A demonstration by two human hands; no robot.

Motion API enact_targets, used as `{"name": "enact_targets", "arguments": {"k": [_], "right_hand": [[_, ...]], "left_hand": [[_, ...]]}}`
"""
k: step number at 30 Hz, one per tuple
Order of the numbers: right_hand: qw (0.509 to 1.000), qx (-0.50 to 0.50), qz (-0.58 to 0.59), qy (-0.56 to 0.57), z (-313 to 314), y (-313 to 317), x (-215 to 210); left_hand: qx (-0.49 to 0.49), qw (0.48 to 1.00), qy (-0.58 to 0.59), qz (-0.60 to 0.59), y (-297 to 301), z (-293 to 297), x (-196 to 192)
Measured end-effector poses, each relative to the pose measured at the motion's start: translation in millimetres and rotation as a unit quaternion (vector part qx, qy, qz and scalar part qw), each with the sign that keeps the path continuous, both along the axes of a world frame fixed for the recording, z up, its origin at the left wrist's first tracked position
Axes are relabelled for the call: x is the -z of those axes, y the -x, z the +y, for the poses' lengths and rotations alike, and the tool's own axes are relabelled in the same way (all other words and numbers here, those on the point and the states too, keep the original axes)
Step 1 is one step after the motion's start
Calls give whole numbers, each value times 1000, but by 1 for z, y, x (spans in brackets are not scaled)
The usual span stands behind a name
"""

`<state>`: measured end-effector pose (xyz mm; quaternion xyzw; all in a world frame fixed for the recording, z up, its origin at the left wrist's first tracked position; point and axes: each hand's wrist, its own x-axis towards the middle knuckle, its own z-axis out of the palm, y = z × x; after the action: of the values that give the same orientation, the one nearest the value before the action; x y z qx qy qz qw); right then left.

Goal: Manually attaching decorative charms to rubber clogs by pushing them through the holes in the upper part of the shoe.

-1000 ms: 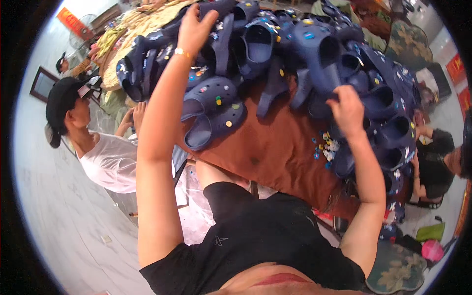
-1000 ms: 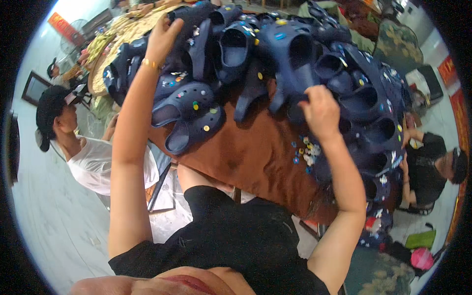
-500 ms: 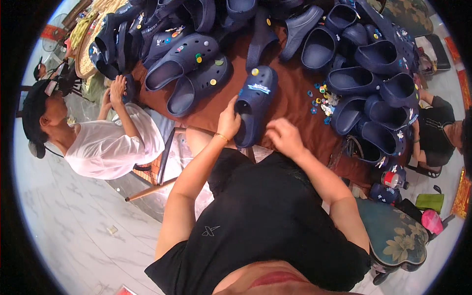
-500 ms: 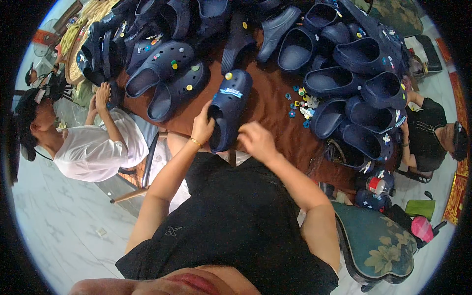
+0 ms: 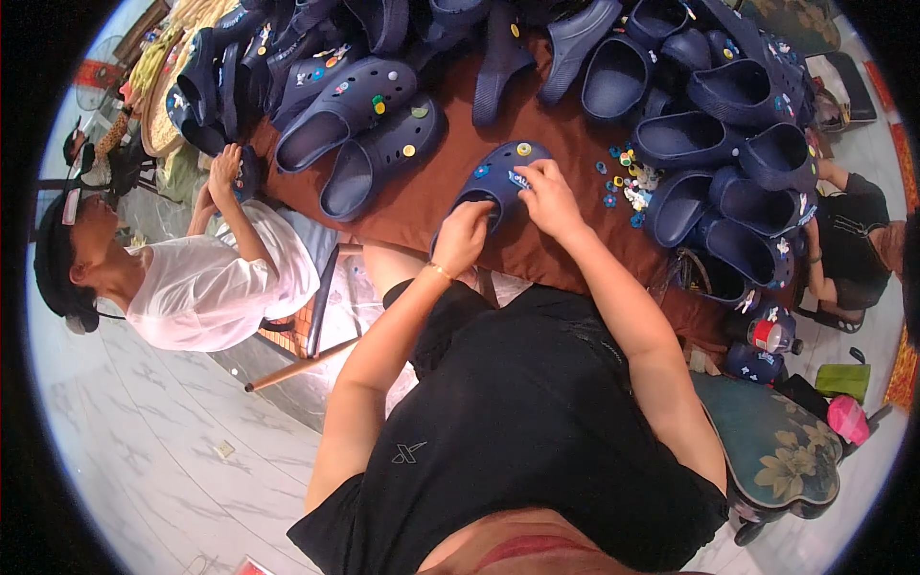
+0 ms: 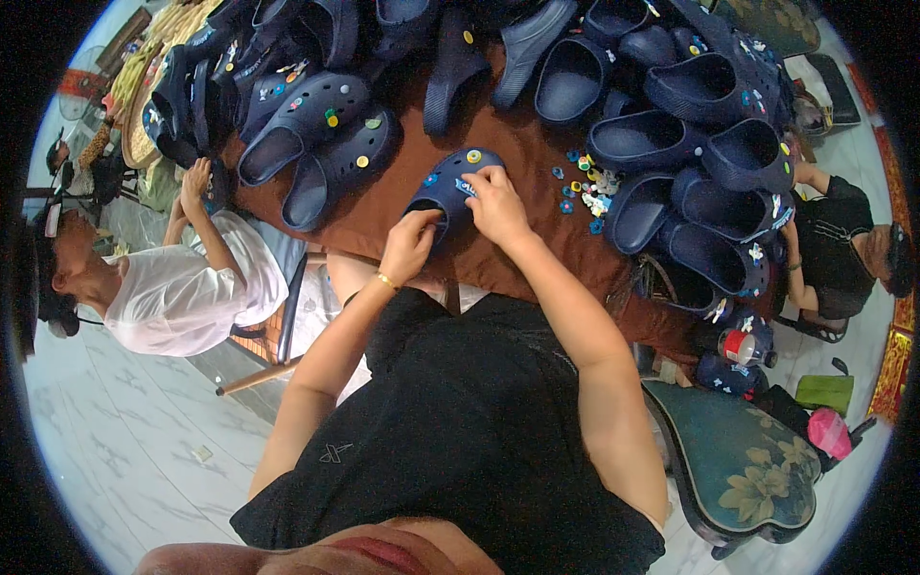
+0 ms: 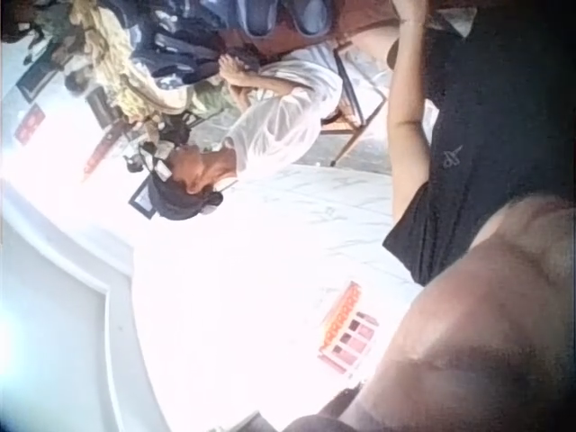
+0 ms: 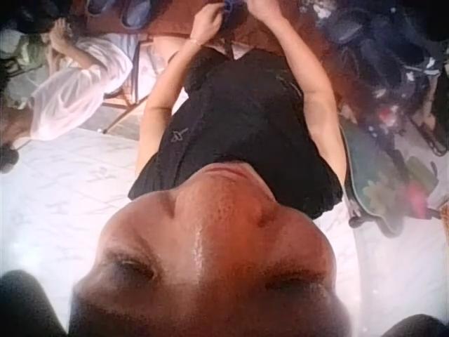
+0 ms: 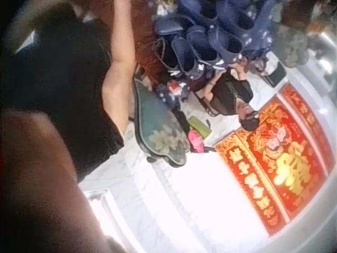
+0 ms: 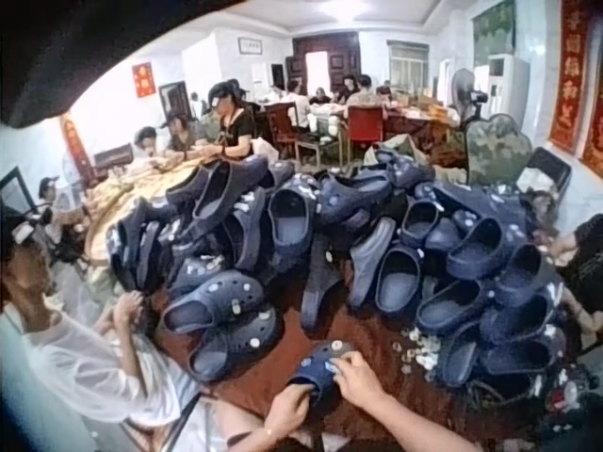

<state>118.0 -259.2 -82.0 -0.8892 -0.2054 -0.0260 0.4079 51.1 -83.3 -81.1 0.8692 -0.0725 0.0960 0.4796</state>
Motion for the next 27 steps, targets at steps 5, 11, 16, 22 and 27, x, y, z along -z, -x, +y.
{"name": "enact_targets", "arguments": {"k": [5, 11, 16, 22, 27], "right_hand": [[997, 69, -11, -26, 3, -1, 5], [995, 57, -52, -60, 9, 8, 5], [927, 73, 215, -298, -12, 1, 25], [960, -60, 228, -154, -12, -22, 5], [989, -119, 82, -19, -14, -32, -1]], "left_hand": [[34, 962, 87, 257, -34, -8, 15], [-73, 941, 255, 210, -44, -11, 64], [-59, 905, 307, 289, -44, -23, 35], [-11, 910, 312, 275, -40, -14, 44], [2, 915, 281, 289, -39, -16, 46]]}}
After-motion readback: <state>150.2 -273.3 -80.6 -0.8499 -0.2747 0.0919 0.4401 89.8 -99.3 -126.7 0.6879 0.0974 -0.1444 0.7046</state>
